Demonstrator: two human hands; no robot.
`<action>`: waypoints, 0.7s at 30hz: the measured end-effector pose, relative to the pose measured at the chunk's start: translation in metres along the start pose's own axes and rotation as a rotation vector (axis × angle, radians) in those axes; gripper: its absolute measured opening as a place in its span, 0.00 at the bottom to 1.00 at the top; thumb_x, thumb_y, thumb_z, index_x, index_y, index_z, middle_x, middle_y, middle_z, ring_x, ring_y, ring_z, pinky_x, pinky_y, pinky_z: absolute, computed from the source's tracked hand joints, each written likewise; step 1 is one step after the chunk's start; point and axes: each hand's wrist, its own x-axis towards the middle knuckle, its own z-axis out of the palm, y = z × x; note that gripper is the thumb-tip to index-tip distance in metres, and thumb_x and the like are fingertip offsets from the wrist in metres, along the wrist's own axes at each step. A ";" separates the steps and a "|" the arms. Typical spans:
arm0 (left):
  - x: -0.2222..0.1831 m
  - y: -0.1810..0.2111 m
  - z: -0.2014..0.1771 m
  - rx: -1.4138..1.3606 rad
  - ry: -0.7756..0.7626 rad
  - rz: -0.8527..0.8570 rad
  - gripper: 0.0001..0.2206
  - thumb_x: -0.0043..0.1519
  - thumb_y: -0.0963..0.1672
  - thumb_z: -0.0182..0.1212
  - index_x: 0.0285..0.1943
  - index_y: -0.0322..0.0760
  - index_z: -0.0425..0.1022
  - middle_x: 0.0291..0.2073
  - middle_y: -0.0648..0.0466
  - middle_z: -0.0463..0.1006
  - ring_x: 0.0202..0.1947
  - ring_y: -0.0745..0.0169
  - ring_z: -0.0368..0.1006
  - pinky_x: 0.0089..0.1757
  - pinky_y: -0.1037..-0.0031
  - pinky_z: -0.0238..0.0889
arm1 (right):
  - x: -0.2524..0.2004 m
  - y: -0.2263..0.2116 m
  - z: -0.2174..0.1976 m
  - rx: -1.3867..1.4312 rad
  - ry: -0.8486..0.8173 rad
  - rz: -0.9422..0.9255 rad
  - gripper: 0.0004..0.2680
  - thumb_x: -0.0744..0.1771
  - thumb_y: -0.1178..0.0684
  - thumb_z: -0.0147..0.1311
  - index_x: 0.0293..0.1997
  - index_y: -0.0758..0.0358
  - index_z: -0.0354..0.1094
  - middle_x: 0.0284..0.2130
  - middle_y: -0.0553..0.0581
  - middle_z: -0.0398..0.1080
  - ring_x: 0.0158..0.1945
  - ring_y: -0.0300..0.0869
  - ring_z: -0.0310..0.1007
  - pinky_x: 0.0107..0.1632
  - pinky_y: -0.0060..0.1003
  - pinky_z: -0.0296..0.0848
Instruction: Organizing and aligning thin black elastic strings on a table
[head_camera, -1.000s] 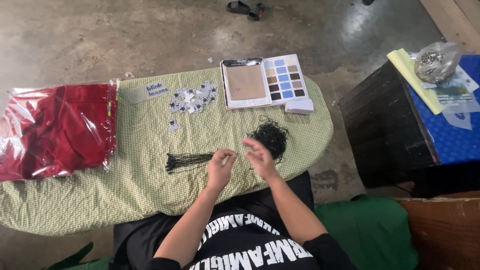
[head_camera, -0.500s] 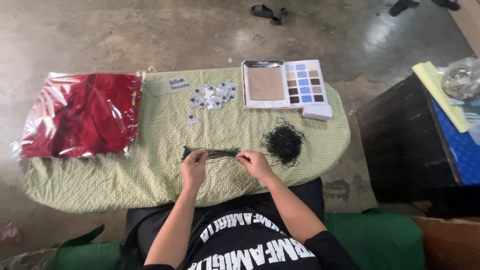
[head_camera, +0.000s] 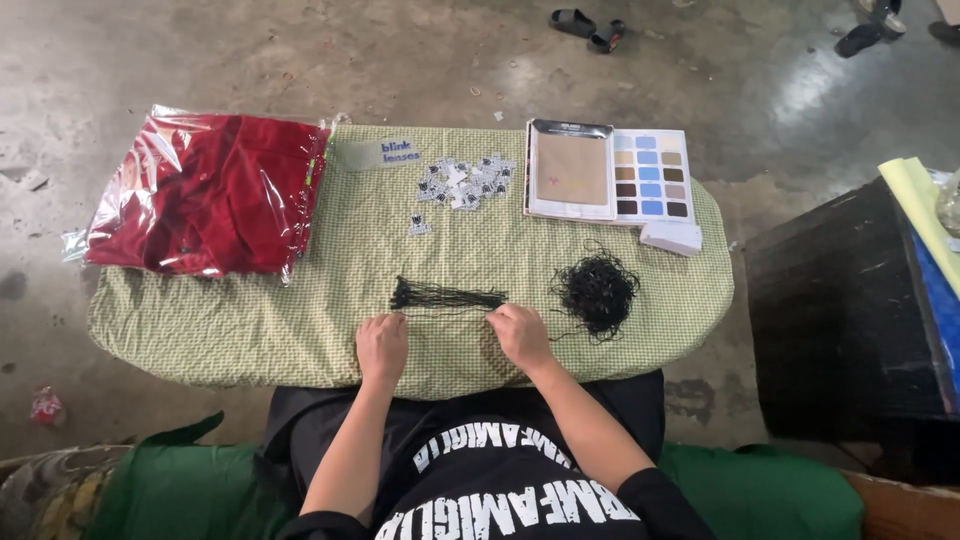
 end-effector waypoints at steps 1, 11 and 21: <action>0.001 0.000 0.000 -0.001 -0.002 -0.002 0.11 0.67 0.48 0.56 0.49 0.48 0.84 0.44 0.56 0.84 0.51 0.56 0.78 0.52 0.66 0.69 | 0.000 0.000 0.002 0.000 -0.002 0.000 0.08 0.71 0.52 0.48 0.42 0.54 0.78 0.33 0.50 0.72 0.35 0.43 0.76 0.39 0.36 0.74; -0.002 -0.007 0.012 0.217 0.124 0.048 0.07 0.68 0.47 0.59 0.50 0.55 0.82 0.47 0.64 0.78 0.54 0.61 0.73 0.52 0.67 0.65 | 0.003 0.002 0.012 -0.084 0.010 -0.004 0.06 0.70 0.51 0.51 0.44 0.53 0.76 0.34 0.48 0.68 0.37 0.44 0.76 0.41 0.39 0.73; -0.032 0.054 -0.056 0.240 -0.320 0.120 0.36 0.71 0.63 0.33 0.83 0.44 0.48 0.82 0.53 0.44 0.81 0.48 0.31 0.70 0.42 0.15 | 0.012 -0.007 0.004 -0.080 -0.089 0.041 0.04 0.69 0.50 0.55 0.42 0.53 0.75 0.39 0.51 0.68 0.43 0.48 0.77 0.45 0.44 0.75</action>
